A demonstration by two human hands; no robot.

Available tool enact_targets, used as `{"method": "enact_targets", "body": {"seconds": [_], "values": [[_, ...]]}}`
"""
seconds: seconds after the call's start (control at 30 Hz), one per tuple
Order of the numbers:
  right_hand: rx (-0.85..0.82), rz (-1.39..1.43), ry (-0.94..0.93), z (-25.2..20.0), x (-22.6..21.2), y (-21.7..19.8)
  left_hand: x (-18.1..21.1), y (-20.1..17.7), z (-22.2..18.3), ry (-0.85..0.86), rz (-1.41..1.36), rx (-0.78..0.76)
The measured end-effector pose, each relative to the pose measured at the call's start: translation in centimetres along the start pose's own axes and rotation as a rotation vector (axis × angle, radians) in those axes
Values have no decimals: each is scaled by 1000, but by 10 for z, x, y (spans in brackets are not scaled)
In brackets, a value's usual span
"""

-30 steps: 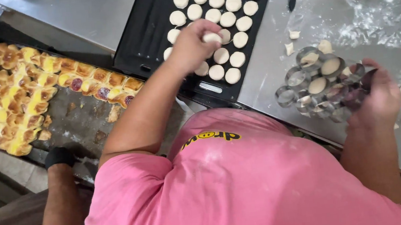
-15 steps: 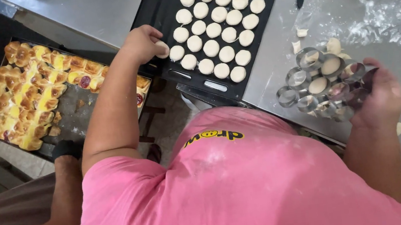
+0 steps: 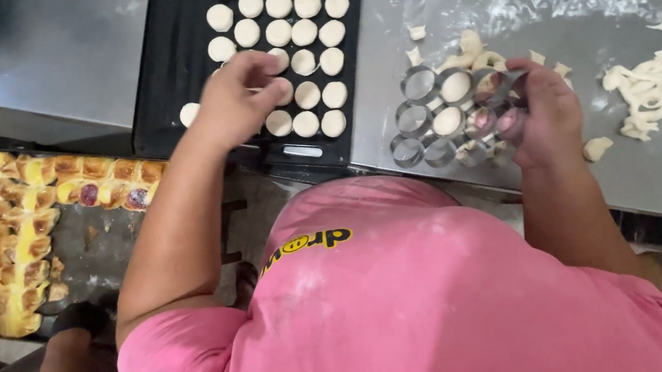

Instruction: Cutting small dough circles with a multi-cutter, arranging them on a baking tray, and kneading a large piece of dough.

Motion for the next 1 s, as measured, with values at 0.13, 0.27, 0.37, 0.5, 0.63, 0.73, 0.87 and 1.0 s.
{"method": "enact_targets", "body": {"seconds": [0.13,0.27,0.37,0.5,0.63,0.73,0.87,1.0], "values": [[-15,-23,-61,-26,-16,31,70,54,7,147,-673,-242],[-107,-61,-108,-16,-5,21,108,96,48,243,-258,-394],[-119,-145,-124,-12,-6,18,122,126,68,323,-4,-502],[-109,-218,-132,-18,-11,19,137,141,75,353,258,-645],[-101,-220,-95,-12,-9,16,133,151,75,317,312,-720],[-115,-253,-72,-5,-2,14,123,158,74,333,332,-700],[-145,-221,-25,-7,-3,24,102,176,78,339,397,-639],[-172,-196,-20,-17,-15,37,101,176,80,372,413,-629]]}}
Point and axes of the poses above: each hand's wrist, its own z-axis towards the middle knuckle, its own y-axis out of the palm, x = y × z, the point moved 2 cm from there along z, towards the middle knuckle, and after that the axes turned 8 degrees about y, right-handed, at the moved point
